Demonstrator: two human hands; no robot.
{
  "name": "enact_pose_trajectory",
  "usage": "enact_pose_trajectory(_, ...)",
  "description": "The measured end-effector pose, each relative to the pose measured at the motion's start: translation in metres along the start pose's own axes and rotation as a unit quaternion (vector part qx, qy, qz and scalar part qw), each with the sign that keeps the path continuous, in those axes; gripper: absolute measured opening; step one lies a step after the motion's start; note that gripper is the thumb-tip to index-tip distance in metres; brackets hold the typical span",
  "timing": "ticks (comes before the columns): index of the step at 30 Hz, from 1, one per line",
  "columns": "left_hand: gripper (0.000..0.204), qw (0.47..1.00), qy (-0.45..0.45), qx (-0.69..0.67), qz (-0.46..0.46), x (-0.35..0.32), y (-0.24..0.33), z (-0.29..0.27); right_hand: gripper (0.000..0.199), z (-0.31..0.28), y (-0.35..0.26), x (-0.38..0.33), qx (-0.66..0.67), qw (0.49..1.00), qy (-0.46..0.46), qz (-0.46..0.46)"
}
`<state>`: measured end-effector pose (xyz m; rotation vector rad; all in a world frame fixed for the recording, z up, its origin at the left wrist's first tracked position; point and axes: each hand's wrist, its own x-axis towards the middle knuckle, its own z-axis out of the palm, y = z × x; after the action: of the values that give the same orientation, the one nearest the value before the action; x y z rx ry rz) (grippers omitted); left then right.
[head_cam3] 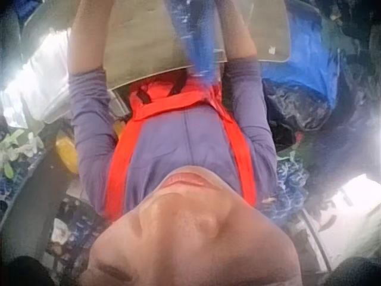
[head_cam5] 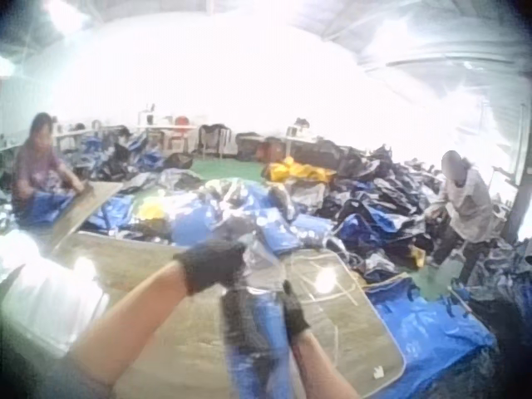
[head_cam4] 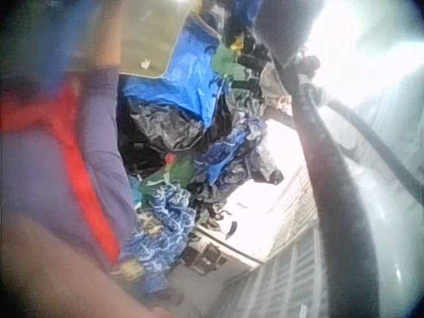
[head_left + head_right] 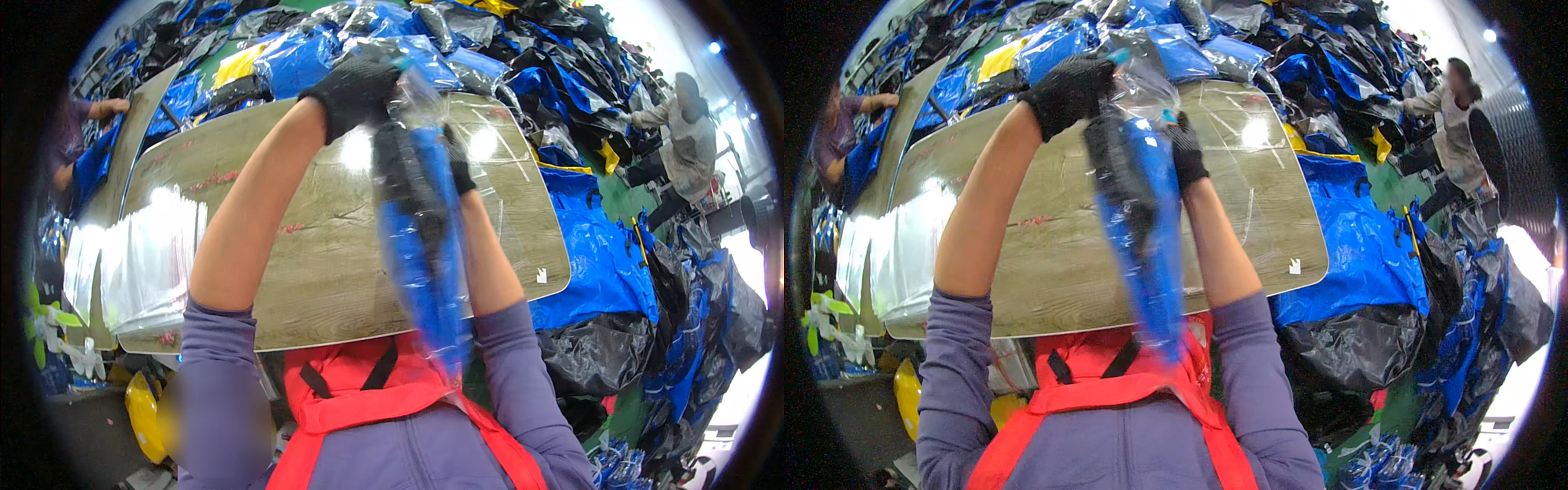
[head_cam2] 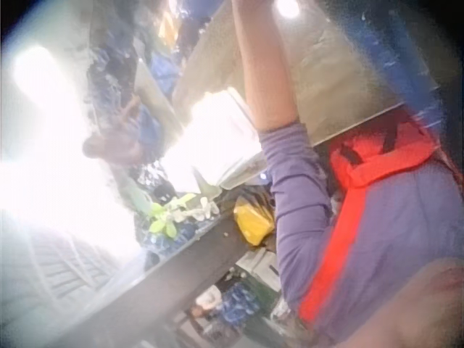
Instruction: The person repeatedly places blue and black fabric items into clear plastic bags on a table, folds the items, and seals the bags. The person handles multiple items one at a time and stacks the sealed packages on the table.
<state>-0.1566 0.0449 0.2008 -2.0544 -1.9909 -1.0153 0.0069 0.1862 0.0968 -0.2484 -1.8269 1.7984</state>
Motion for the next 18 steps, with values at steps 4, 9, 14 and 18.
enact_pose_trajectory(4, 0.051, 0.948, 0.057, -0.311, -0.04, 0.006, 0.011, -0.005, 0.032, 0.015, 0.004, -0.051, -0.066, 0.998, 0.003, -0.001)
enact_pose_trajectory(9, 0.053, 0.716, 0.084, -0.561, -0.407, -0.081, 0.04, 0.058, 0.044, 0.021, 0.006, -0.07, -0.029, 0.996, -0.009, 0.085)
enact_pose_trajectory(14, 0.01, 0.702, 0.215, -0.539, -0.414, -0.159, 0.035, 0.065, 0.056, -0.005, -0.018, -0.045, 0.142, 0.944, -0.109, 0.278)
enact_pose_trajectory(18, 0.013, 0.705, 0.281, -0.411, -0.505, -0.172, 0.036, 0.051, 0.091, -0.024, -0.044, -0.084, 0.179, 0.951, -0.198, 0.157)
